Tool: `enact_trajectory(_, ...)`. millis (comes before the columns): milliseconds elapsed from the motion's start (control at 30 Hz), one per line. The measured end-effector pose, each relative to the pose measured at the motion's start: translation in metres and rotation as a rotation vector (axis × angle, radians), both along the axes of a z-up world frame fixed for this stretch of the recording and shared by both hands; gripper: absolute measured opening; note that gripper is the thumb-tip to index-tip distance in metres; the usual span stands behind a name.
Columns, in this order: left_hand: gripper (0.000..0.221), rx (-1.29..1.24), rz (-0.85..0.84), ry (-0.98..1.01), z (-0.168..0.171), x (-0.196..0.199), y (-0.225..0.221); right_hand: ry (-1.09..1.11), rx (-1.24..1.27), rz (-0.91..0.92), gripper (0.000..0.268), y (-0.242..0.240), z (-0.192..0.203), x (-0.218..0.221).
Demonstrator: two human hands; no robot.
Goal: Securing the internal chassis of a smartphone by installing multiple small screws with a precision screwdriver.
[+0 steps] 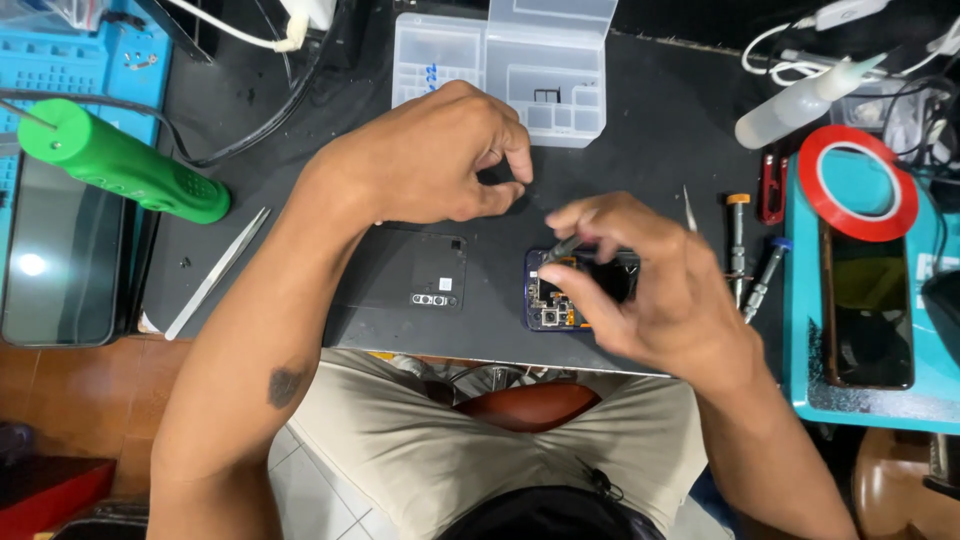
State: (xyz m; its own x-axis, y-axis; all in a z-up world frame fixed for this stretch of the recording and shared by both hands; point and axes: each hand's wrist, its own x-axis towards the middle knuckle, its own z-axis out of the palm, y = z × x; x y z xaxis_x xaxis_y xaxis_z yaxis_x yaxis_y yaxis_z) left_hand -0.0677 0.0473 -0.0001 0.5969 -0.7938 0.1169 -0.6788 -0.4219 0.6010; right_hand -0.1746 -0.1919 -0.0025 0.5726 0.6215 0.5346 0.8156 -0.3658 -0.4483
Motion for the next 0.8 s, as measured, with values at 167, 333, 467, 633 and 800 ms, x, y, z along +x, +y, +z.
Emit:
enact_trajectory(167, 0.017, 0.006, 0.13, -0.097, 0.004, 0.005, -0.004, -0.063, 0.129, -0.187, 0.033, 0.013, -0.012, -0.013)
enact_trajectory(333, 0.019, 0.081, 0.192, -0.222, 0.004, 0.021, -0.023, 0.045, 0.233, -0.139, 0.027, 0.015, -0.011, -0.018)
enact_trajectory(467, 0.012, 0.204, 0.183, -0.407, -0.008, 0.05, -0.044, -0.053, 0.167, -0.198, 0.033, 0.013, -0.006, -0.017)
enact_trajectory(633, 0.02, 0.265, 0.098, -0.404, -0.003, 0.081, -0.062, -0.194, 0.139, -0.228, 0.04, 0.01, -0.015, -0.015)
enact_trajectory(800, 0.022, 0.263, -0.049, -0.385, 0.003, 0.097, -0.067, 0.011, 0.281, -0.065, 0.035, 0.012, -0.015, -0.014)
